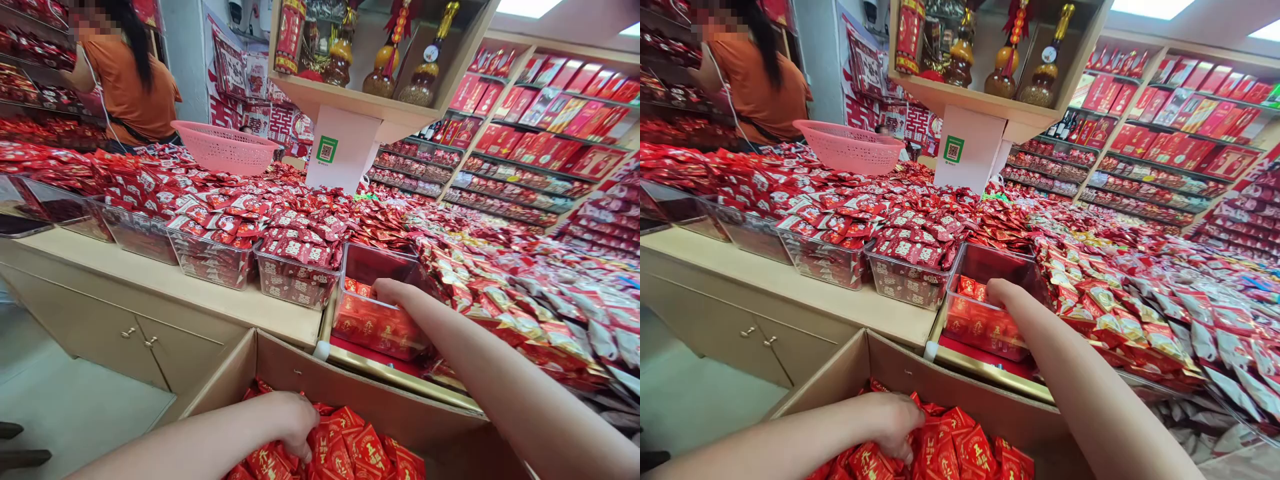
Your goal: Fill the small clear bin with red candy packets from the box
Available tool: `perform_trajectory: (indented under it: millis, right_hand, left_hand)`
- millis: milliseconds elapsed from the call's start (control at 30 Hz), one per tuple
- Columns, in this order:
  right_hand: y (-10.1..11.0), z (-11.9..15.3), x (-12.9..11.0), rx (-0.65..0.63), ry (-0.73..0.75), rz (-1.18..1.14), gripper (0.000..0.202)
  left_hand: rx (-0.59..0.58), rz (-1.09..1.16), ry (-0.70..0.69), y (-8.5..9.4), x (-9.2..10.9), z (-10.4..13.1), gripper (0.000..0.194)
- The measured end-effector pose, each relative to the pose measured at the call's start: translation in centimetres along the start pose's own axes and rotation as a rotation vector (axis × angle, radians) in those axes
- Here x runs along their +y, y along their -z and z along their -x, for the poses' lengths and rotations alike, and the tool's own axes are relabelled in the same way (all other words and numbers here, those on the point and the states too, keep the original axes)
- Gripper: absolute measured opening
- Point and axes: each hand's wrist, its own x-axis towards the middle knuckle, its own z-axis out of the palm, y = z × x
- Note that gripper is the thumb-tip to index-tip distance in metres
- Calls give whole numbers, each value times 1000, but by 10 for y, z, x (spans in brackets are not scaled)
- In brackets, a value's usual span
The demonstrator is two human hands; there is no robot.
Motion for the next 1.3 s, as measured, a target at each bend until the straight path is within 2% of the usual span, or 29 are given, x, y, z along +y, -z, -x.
perform_trajectory:
  millis: [333,633,833,1000,1167,1300]
  right_hand:
    - [15,-15,-1,-39,-66,-106,22]
    - [8,-22,-2,-21,-83,-212,21]
    - [5,-14,1,-133,11,-321,15]
    - [7,0,1,-152,47,-357,9]
    - [5,17,-2,-196,80,-448,21]
    - [2,21,-1,-195,88,-466,23]
  left_hand:
    - [-22,-6,-7,2,1,0,52]
    - [-24,20,-33,6,2,0,56]
    - [-30,19,-31,0,0,-8,57]
    - [9,25,-40,-6,-5,-12,57]
    - [56,42,-11,-15,-9,-20,55]
    - [27,5,8,-16,-9,-21,56]
